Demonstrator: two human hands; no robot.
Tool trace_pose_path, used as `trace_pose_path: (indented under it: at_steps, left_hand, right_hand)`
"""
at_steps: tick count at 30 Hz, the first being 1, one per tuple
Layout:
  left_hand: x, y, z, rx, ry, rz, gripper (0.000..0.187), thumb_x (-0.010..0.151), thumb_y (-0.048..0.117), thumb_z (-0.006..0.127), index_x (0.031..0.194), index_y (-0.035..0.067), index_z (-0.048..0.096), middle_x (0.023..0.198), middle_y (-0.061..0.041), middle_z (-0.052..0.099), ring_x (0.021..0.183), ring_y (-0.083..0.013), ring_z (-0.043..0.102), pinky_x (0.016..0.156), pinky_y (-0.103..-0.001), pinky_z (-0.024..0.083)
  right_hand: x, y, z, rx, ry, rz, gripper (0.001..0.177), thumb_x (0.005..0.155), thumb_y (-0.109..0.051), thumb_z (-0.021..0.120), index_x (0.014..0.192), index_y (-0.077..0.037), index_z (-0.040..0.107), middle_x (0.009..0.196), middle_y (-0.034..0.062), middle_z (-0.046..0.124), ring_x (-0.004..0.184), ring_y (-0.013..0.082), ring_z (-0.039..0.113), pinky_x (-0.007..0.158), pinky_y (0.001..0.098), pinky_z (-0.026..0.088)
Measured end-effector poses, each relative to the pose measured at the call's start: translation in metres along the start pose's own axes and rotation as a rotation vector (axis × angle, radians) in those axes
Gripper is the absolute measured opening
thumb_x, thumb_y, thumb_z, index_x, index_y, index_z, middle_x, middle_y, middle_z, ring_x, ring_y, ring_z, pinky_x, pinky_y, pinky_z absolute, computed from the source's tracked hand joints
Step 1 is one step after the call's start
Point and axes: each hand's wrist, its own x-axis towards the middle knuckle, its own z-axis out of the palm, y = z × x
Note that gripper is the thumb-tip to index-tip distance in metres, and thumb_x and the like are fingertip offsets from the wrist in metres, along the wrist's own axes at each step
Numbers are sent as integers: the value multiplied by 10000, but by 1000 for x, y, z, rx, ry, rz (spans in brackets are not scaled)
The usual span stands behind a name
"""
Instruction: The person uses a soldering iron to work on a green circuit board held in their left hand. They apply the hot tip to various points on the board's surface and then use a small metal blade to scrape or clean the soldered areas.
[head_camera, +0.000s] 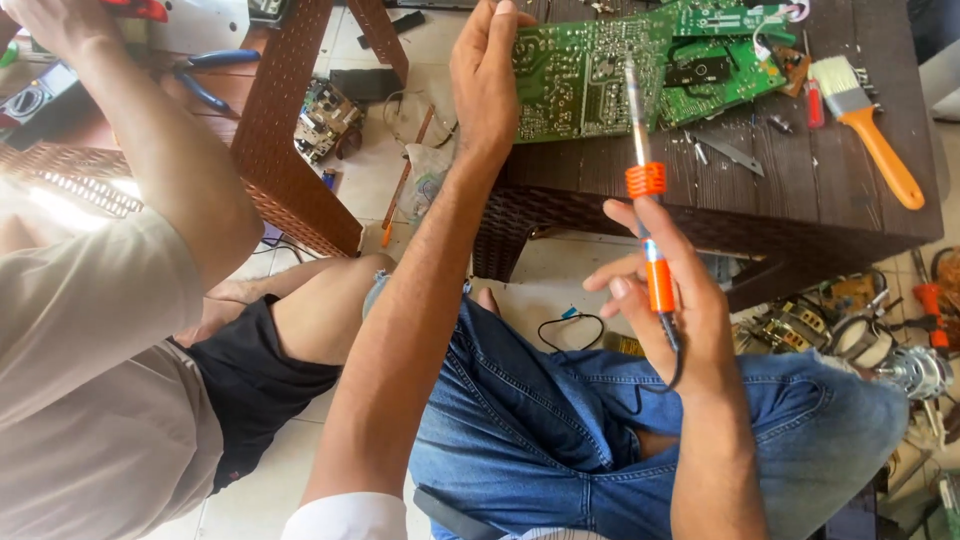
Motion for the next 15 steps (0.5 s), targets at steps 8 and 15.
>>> trace_pose_path:
  at_steps: [8, 15]
  left_hand:
    - [-3, 0, 1, 53, 9, -33, 359, 977, 462, 464, 806, 174, 595, 719, 44, 531, 603, -57, 544, 473, -220, 505]
    - [3, -3, 1, 139, 27, -55, 381, 979, 494, 464, 816, 191, 629, 716, 72, 540, 651, -50, 489, 575, -250, 422]
  right_hand:
    - [-15, 28, -29, 418, -130, 12, 700, 953, 47, 472, 1601, -174, 329, 1734, 259, 245, 1163, 362, 683, 968, 451, 609]
    - [-9, 34, -29, 221, 325, 152, 92, 1035, -114, 570, 1101, -51, 556, 1156, 200, 662, 637, 190, 625, 622, 269, 535]
